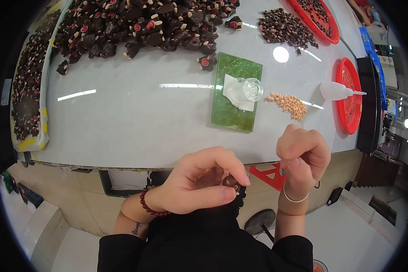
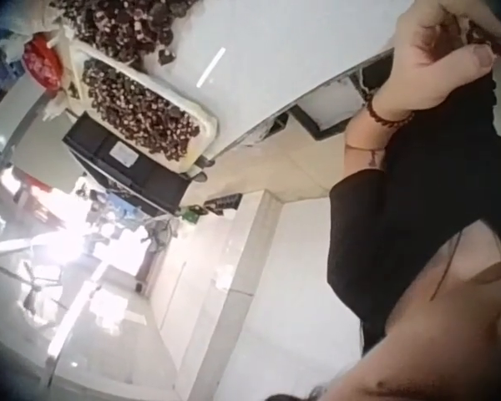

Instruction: The person assembles toy figurines by applying tiny beads and plastic parts to them using a precision applicator and adhesive from a glue bottle.

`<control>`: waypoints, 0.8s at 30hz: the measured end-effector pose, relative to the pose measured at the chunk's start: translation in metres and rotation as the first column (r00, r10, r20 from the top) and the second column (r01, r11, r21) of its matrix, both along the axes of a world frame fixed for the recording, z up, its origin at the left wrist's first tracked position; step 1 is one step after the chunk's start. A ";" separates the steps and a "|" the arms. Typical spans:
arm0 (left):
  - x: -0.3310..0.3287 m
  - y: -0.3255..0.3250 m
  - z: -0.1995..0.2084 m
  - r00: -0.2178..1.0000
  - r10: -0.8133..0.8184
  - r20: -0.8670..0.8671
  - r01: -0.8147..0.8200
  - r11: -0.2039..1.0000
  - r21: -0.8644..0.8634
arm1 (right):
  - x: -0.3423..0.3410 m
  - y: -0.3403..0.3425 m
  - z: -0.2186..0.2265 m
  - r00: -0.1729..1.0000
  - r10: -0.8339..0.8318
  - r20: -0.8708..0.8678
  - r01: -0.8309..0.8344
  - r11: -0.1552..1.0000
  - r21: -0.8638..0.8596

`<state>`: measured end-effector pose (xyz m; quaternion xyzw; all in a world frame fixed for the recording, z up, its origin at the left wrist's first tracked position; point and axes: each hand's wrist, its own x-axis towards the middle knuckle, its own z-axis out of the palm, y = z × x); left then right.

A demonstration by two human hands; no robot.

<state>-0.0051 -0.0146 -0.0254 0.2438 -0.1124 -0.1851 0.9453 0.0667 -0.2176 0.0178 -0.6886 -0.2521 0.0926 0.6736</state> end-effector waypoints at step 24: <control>-0.002 0.016 0.005 1.000 0.012 -0.014 -0.011 0.993 0.114 | 0.050 0.026 0.027 0.869 0.123 0.480 0.189 0.814 -0.550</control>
